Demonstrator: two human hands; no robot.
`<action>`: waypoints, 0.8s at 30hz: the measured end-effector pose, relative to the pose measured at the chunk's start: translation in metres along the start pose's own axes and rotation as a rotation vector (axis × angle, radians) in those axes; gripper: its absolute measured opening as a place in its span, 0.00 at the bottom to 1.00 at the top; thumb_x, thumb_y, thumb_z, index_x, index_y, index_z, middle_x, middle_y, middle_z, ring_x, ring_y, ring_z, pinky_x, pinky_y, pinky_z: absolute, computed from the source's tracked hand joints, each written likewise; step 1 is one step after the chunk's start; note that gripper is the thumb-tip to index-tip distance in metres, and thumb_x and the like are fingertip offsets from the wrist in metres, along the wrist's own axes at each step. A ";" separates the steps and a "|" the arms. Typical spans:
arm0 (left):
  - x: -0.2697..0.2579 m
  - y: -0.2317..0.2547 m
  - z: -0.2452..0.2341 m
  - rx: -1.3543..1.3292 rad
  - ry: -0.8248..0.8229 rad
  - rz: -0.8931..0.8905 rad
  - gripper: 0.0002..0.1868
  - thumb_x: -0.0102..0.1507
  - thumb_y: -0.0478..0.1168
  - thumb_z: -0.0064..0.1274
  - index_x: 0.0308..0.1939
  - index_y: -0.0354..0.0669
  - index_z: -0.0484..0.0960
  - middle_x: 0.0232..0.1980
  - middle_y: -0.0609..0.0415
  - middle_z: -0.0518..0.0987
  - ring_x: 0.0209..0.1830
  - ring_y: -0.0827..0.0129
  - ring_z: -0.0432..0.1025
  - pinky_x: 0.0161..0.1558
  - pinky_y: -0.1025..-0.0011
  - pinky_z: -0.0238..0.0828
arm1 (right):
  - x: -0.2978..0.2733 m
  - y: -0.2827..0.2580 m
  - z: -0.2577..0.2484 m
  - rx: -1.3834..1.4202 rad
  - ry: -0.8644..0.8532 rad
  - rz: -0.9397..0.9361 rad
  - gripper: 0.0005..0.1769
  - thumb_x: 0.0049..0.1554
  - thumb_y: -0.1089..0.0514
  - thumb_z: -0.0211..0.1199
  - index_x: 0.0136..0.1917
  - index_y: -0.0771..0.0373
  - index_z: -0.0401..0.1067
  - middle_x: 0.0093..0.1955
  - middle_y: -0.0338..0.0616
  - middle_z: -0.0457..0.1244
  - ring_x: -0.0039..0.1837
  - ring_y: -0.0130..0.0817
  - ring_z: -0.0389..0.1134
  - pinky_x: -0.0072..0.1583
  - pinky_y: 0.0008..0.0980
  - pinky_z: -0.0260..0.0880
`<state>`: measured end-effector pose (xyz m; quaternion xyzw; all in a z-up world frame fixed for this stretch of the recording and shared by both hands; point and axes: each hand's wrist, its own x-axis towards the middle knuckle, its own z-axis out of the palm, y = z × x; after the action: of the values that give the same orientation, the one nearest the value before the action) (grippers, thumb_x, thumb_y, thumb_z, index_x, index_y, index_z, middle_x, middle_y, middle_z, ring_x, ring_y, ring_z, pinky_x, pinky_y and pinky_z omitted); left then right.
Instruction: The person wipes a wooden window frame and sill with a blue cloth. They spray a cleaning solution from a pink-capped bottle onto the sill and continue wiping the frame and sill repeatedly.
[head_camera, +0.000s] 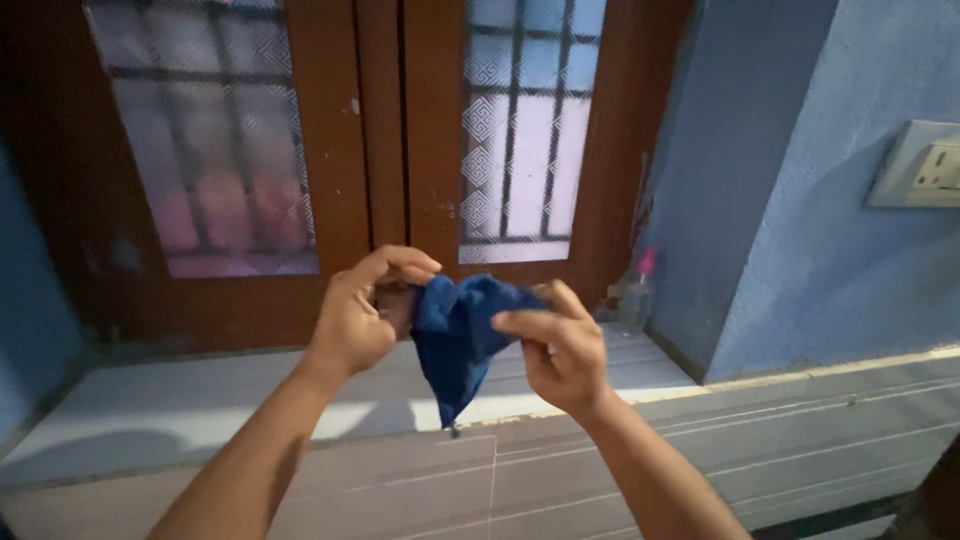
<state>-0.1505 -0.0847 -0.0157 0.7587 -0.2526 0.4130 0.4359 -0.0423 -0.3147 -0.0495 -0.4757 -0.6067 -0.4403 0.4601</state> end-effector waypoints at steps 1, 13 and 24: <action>-0.001 -0.005 -0.002 -0.020 0.023 -0.043 0.26 0.57 0.16 0.44 0.52 0.45 0.80 0.46 0.55 0.85 0.47 0.74 0.78 0.44 0.76 0.75 | 0.004 -0.008 -0.004 -0.186 -0.072 -0.166 0.41 0.45 0.80 0.61 0.65 0.45 0.70 0.45 0.40 0.63 0.45 0.34 0.64 0.44 0.31 0.67; 0.004 -0.018 -0.009 -0.070 -0.059 -0.103 0.30 0.54 0.15 0.37 0.53 0.42 0.82 0.34 0.53 0.84 0.37 0.76 0.77 0.44 0.76 0.71 | 0.027 -0.011 -0.012 -0.299 -0.177 -0.426 0.32 0.41 0.76 0.62 0.58 0.57 0.65 0.47 0.41 0.71 0.51 0.41 0.68 0.53 0.41 0.72; 0.036 -0.022 0.010 -0.104 0.077 -0.002 0.21 0.56 0.29 0.68 0.48 0.44 0.74 0.36 0.57 0.73 0.37 0.75 0.70 0.40 0.76 0.72 | 0.035 0.015 -0.017 0.005 -0.131 0.180 0.31 0.43 0.82 0.50 0.57 0.67 0.74 0.47 0.46 0.67 0.52 0.32 0.73 0.47 0.24 0.73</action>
<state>-0.1109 -0.0838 0.0019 0.7189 -0.2560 0.4278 0.4844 -0.0293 -0.3231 -0.0102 -0.5549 -0.5913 -0.3636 0.4586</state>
